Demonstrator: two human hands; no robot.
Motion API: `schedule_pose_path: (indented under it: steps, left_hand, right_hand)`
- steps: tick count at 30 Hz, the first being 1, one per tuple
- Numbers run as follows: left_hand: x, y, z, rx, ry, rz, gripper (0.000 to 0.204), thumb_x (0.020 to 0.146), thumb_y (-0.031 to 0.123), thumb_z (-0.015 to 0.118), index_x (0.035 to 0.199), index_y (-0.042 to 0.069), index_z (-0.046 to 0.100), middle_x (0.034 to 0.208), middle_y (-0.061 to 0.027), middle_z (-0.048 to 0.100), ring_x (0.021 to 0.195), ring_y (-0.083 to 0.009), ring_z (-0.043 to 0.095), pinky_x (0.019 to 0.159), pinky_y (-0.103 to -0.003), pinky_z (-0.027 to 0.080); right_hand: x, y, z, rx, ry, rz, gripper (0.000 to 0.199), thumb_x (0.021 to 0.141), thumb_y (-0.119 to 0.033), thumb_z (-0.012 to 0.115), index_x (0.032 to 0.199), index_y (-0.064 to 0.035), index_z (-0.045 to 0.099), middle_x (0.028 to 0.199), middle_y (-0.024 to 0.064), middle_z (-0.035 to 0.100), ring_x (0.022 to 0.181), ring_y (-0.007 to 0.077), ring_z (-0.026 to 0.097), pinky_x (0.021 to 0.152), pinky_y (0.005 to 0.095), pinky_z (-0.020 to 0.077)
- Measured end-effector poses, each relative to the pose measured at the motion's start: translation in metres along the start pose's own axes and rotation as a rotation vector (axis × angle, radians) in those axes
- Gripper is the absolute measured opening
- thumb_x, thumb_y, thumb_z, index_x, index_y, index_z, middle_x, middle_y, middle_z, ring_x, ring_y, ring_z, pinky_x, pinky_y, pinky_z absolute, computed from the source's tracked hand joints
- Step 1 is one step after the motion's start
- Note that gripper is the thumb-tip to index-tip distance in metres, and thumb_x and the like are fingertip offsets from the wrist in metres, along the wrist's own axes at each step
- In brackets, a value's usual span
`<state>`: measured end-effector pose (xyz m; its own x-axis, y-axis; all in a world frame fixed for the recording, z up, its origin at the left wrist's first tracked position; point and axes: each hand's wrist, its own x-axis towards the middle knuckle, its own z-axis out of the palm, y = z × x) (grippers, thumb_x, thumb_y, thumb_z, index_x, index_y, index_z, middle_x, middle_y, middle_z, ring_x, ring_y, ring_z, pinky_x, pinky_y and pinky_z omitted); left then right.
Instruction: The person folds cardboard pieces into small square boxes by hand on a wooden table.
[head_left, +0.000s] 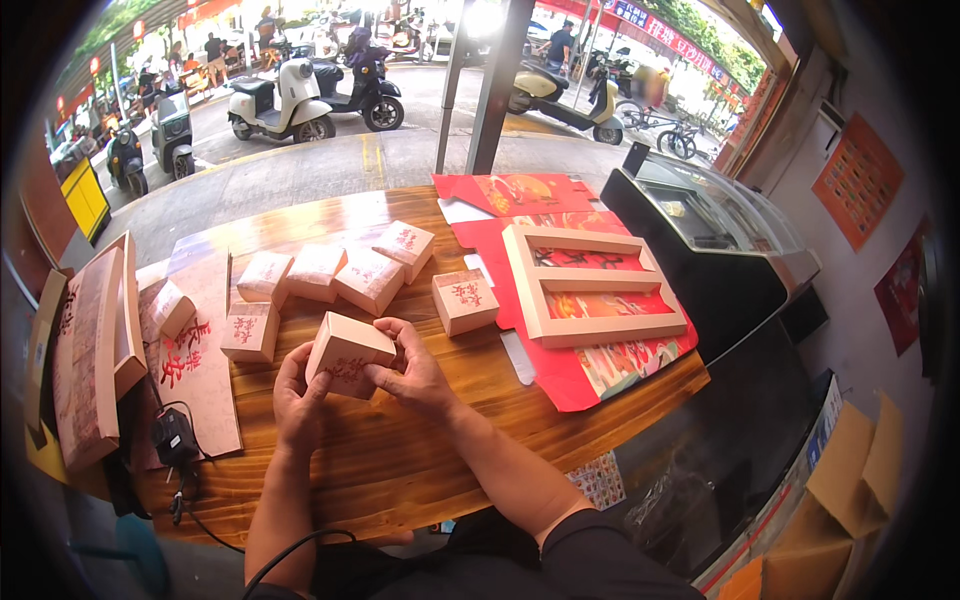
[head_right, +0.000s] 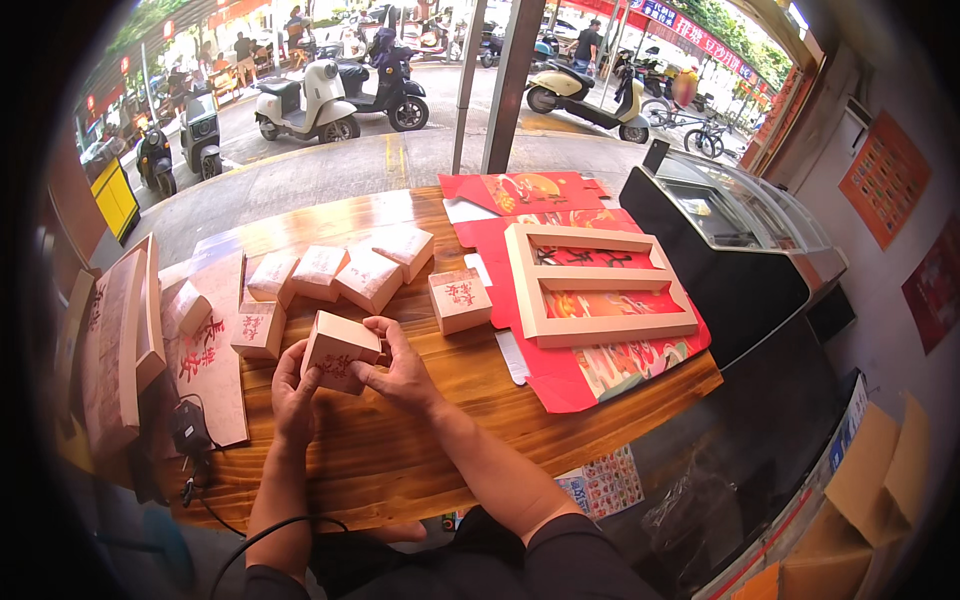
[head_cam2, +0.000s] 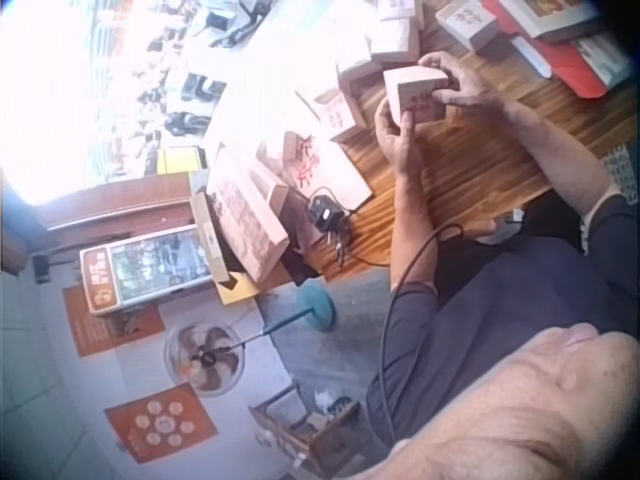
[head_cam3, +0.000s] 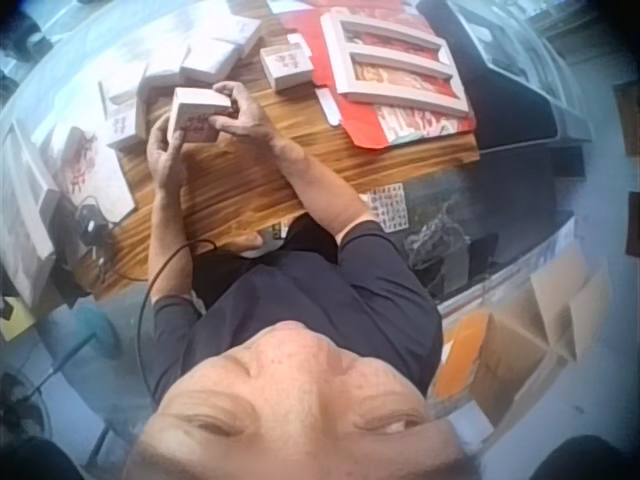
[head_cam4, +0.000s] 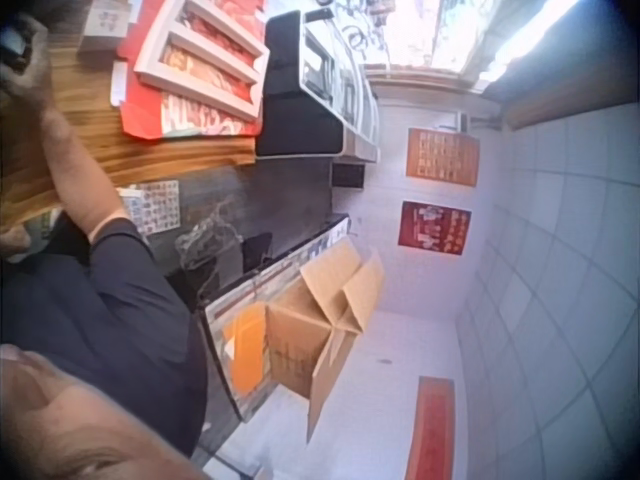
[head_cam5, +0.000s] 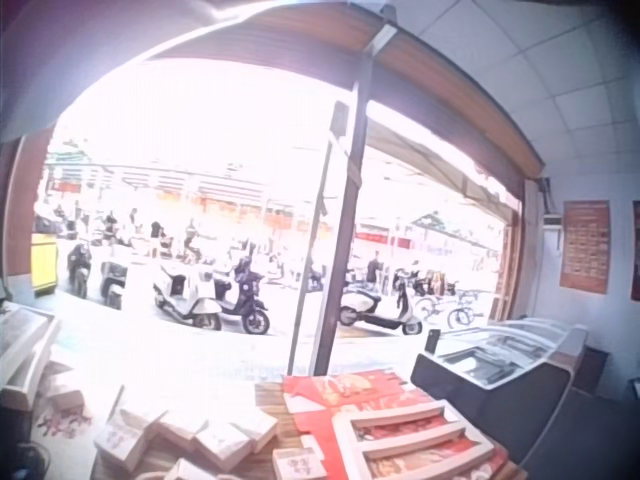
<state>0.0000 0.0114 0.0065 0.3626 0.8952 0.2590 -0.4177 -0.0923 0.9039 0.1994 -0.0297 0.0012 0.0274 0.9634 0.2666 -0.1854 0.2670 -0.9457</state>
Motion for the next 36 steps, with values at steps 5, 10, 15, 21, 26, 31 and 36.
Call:
schedule_pose_path:
  steps: [5,10,15,21,26,31,36]
  left_hand:
    - [-0.002,-0.001,-0.005,0.016,-0.033,-0.04,0.049,0.089,0.01,0.07,0.132,0.001,0.049,0.12,-0.0085,0.061,0.112,-0.0162,0.058,0.1,-0.032,0.046]
    - [-0.001,0.002,-0.003,0.022,-0.034,-0.042,0.047,0.088,0.008,0.069,0.131,0.001,0.05,0.119,-0.0082,0.061,0.111,-0.016,0.058,0.099,-0.032,0.046]
    - [-0.002,0.006,0.0,0.035,-0.019,-0.009,0.05,0.088,0.009,0.068,0.133,0.001,0.049,0.122,-0.0089,0.06,0.115,-0.0178,0.057,0.102,-0.033,0.045]
    - [-0.001,0.006,0.0,0.028,-0.017,0.007,0.052,0.085,0.006,0.07,0.132,0.001,0.049,0.122,-0.0079,0.059,0.115,-0.0173,0.056,0.102,-0.033,0.045]
    - [0.001,0.003,-0.009,0.014,-0.076,-0.018,0.05,0.083,0.002,0.069,0.128,0.003,0.047,0.122,-0.0074,0.056,0.113,-0.0165,0.056,0.101,-0.033,0.045]
    - [0.0,0.002,-0.003,0.045,-0.065,-0.008,0.049,0.08,-0.002,0.071,0.122,0.004,0.046,0.124,-0.0069,0.053,0.113,-0.0169,0.055,0.101,-0.034,0.045]
    - [0.0,-0.005,-0.006,0.239,-0.011,0.025,0.051,0.079,-0.003,0.074,0.12,0.006,0.045,0.122,-0.0059,0.053,0.112,-0.0166,0.055,0.098,-0.033,0.047]
  right_hand:
    - [0.0,-0.013,0.006,-0.336,0.088,-0.176,0.068,0.083,-0.019,0.081,0.138,-0.001,0.044,0.13,0.0083,0.051,0.122,0.0171,0.052,0.106,0.034,0.0426]
    - [0.0,-0.013,0.001,-0.417,0.081,-0.211,0.066,0.082,-0.019,0.082,0.135,-0.001,0.049,0.128,0.0085,0.053,0.12,0.0175,0.053,0.103,0.0331,0.0444]
    - [0.0,-0.012,0.003,-0.295,0.069,-0.078,0.061,0.077,-0.013,0.079,0.13,-0.0008,0.051,0.122,0.0138,0.053,0.117,0.0253,0.056,0.102,0.0365,0.0464]
    - [0.001,-0.006,0.0,-0.409,0.052,-0.102,0.063,0.076,-0.017,0.078,0.132,-0.0037,0.052,0.121,0.0128,0.053,0.116,0.0256,0.056,0.101,0.0359,0.0465]
    - [0.001,-0.009,-0.003,-0.472,0.02,-0.168,0.066,0.074,-0.015,0.079,0.134,-0.0048,0.052,0.123,0.0111,0.052,0.119,0.024,0.053,0.102,0.035,0.0441]
    - [0.001,-0.017,-0.003,-0.466,0.019,-0.149,0.068,0.071,-0.012,0.075,0.134,-0.0044,0.052,0.125,0.0137,0.051,0.12,0.0272,0.053,0.104,0.0366,0.0439]
    - [0.001,-0.019,-0.003,-0.497,0.054,-0.116,0.068,0.071,-0.01,0.074,0.135,-0.0045,0.052,0.126,0.0137,0.05,0.121,0.0271,0.052,0.105,0.0359,0.0429]
